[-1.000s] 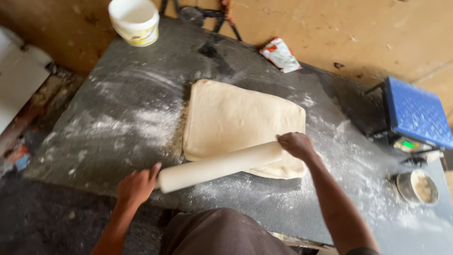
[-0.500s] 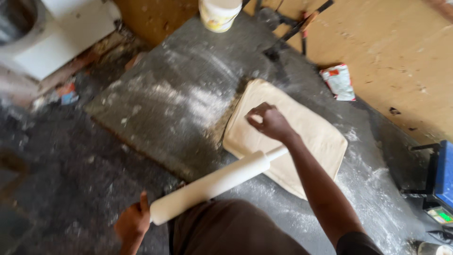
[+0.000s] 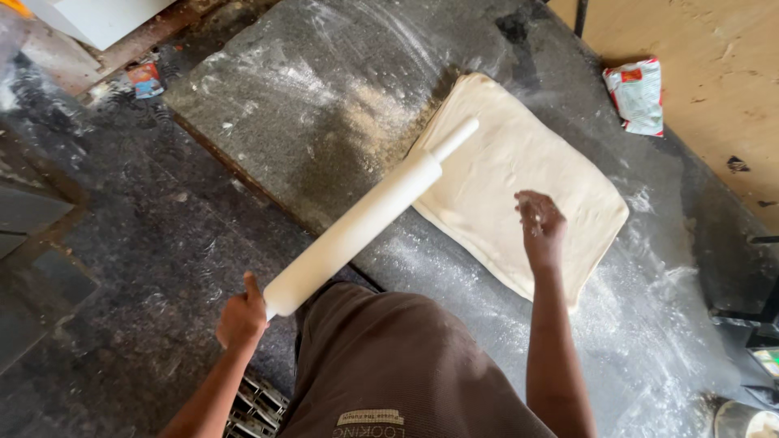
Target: The person folds a large sheet of dough coated with fat, sprinkles flour onto a workbench, and uses a rolling pin to flatten the dough.
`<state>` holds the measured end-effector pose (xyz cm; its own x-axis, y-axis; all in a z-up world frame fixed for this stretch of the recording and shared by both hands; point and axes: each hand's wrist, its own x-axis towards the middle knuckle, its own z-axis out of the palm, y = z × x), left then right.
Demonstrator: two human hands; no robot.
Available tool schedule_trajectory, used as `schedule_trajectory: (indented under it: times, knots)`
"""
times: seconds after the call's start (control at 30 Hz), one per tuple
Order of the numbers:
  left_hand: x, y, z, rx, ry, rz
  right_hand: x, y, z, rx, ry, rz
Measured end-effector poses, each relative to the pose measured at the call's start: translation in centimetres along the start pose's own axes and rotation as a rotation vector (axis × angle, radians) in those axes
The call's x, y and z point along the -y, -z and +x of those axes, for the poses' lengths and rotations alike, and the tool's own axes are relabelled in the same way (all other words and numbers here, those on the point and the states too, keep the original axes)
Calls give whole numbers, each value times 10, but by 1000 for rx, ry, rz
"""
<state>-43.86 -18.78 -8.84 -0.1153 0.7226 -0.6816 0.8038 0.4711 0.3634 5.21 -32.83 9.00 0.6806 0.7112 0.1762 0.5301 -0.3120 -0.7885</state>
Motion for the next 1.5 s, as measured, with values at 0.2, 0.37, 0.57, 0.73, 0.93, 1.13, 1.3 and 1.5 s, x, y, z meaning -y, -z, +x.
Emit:
schedule_trajectory:
  times: [0.2,0.37,0.57,0.73,0.93,1.13,1.3,1.5]
  knots:
    - [-29,-7,8,68,-56,-276,-20,-65,-58,100,-115,-220]
    - [-76,-24,38,-355,-763,130,4,-103,-100,104,169,-640]
    - [-137,33,12,58,-85,-242,-9,-86,-84,175,106,-565]
    - [-137,62,14,-2,-119,-265,-20,-77,-70,329,-82,-607]
    - [-135,71,22,-56,-93,-223,-32,-83,-76,345,-87,-616]
    - [-119,71,61,-37,-182,-356,-15,-70,-72,340,-79,-601]
    - [-102,72,91,-172,-190,-322,-9,-7,-76,159,-314,-50]
    - [-144,73,64,-524,-458,-401,-40,68,-95,-251,-491,-9]
